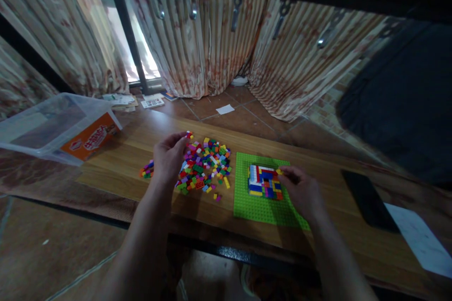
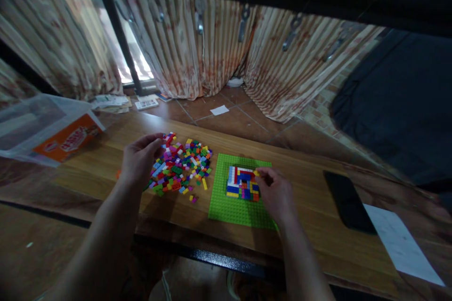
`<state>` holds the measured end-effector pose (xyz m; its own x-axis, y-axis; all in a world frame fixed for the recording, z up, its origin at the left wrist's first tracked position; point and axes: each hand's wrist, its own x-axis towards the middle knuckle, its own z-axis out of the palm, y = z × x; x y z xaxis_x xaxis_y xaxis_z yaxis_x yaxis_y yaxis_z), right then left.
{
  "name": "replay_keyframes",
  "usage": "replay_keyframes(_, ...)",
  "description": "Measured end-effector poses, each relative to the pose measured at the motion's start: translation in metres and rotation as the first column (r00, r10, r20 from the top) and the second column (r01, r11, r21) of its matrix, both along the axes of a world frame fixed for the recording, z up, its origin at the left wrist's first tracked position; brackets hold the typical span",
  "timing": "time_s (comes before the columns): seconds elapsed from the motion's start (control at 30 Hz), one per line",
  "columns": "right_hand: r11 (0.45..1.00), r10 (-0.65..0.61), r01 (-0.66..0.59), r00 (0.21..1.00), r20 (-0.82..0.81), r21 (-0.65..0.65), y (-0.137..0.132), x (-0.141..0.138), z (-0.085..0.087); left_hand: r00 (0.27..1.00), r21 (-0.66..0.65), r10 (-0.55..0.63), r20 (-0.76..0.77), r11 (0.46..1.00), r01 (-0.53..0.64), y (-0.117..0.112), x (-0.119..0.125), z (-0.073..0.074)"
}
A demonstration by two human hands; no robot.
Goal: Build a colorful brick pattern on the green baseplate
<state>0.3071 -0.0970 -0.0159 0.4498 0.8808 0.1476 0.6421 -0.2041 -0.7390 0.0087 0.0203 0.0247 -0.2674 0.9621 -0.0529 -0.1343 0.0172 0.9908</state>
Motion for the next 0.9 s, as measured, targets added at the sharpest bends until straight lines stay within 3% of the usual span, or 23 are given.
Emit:
replay_keyframes(0.5, 0.993, -0.023, 0.053, 0.961, 0.277, -0.102, 0.0, -0.013, 0.003, 0.999, -0.003, -0.031, 0.013, 1.0, 0.031, 0.001, -0.001, -0.002)
replay_keyframes(0.9, 0.994, -0.074, 0.088, 0.98, 0.182, -0.067, 0.002, -0.02, 0.003, 0.999, 0.012, -0.039, -0.032, 0.999, 0.039, -0.001, -0.001, -0.002)
